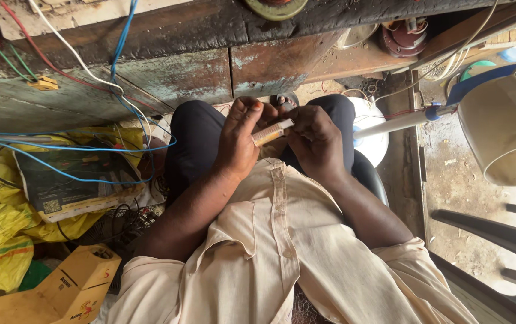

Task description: The person sits cross-legged and uses a match to heat and manipulate a small wire or component. They repeatedly light matches and apply the flame to the wire while handling it with both hands.

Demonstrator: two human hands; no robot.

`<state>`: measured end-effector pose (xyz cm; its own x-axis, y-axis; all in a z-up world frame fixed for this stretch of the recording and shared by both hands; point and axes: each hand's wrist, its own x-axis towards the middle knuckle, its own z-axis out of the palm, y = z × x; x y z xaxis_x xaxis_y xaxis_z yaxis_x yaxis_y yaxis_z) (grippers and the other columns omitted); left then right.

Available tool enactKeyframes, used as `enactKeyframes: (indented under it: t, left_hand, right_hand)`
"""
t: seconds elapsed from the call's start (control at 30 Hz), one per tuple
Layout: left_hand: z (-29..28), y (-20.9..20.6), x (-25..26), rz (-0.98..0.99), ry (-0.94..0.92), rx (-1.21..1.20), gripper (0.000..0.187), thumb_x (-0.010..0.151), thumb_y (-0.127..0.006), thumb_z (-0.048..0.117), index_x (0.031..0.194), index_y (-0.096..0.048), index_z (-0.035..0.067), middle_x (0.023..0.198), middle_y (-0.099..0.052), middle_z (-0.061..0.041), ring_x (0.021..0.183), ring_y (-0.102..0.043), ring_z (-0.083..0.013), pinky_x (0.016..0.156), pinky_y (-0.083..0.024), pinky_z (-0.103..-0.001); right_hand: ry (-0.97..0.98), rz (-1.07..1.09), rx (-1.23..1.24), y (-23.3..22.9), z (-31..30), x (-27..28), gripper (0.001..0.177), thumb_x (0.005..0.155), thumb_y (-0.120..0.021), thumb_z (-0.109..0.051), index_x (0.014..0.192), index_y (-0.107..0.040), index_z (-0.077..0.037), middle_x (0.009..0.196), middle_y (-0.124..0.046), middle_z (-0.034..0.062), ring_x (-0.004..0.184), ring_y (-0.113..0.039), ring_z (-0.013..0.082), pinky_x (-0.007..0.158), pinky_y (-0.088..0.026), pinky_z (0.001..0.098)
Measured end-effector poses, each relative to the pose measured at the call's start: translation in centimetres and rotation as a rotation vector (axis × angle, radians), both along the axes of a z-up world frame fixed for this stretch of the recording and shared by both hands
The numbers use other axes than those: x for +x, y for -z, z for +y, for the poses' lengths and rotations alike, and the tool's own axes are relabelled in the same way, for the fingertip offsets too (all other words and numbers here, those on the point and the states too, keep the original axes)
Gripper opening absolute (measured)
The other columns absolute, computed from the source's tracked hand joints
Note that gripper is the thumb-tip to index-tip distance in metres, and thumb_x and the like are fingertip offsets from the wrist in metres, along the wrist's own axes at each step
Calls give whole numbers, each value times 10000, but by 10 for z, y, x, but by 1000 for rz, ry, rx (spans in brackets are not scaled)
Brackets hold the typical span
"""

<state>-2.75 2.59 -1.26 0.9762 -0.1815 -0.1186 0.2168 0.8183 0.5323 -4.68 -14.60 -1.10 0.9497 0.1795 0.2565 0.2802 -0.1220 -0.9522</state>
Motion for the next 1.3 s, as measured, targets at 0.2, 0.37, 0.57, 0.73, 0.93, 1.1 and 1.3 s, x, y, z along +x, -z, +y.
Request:
enactKeyframes:
  t: [0.2, 0.37, 0.57, 0.73, 0.93, 1.1, 1.3]
  left_hand:
    - [0, 0, 1, 52, 7, -30, 118, 1108, -514, 174, 1142, -523, 61, 1118, -684, -149, 1089, -678, -266, 965, -570, -442]
    - [3, 10, -2, 87, 33, -36, 124, 1081, -496, 187, 1110, -518, 68, 1074, -687, -141, 1132, -693, -257, 945, -566, -436]
    - [2, 30, -7, 128, 64, -5, 123, 1105, -495, 175, 1152, -528, 66, 1119, -701, -149, 1067, -676, -226, 961, -545, -390]
    - [0, 43, -8, 150, 72, 28, 132, 1093, -486, 181, 1133, -520, 60, 1098, -706, -165, 1048, -689, -250, 946, -557, -409]
    - [-6, 47, -11, 122, 69, 47, 141, 1100, -472, 179, 1124, -510, 45, 1086, -699, -182, 1105, -694, -293, 992, -564, -446]
    - [-3, 40, -12, 153, 119, -37, 138, 1082, -460, 164, 1088, -511, 37, 1100, -695, -183, 1120, -692, -306, 977, -563, -460]
    - [-6, 38, -10, 61, 80, 63, 132, 1047, -443, 151, 1060, -519, 44, 1102, -705, -188, 1083, -709, -295, 998, -566, -428]
  right_hand:
    - [31, -68, -168, -2, 3, 2, 232, 975, -697, 97, 1165, -637, -22, 1269, -613, 119, 1135, -697, 187, 937, -618, 284]
    - [18, -287, -437, -11, -1, -1, 227, 963, -746, 22, 1170, -711, -63, 1196, -671, 104, 1101, -712, 254, 902, -596, 332]
    - [9, -306, -571, -10, -5, -1, 169, 955, -760, -21, 1112, -733, -77, 1158, -675, 102, 1036, -724, 266, 841, -604, 351]
    - [11, -409, -668, -5, -6, 0, 194, 909, -793, -70, 1096, -737, -71, 1095, -658, 105, 968, -705, 265, 809, -592, 374]
    - [-20, -378, -752, 0, -7, -4, 202, 873, -800, -113, 1049, -708, -84, 1036, -635, 87, 930, -683, 265, 796, -584, 382]
    - [17, -393, -726, 1, -7, -10, 240, 853, -777, -68, 1062, -660, -68, 1070, -621, 114, 952, -683, 289, 795, -587, 401]
    - [33, -424, -679, 5, -11, -11, 248, 849, -764, -33, 1055, -627, -55, 1078, -618, 129, 952, -684, 297, 796, -592, 400]
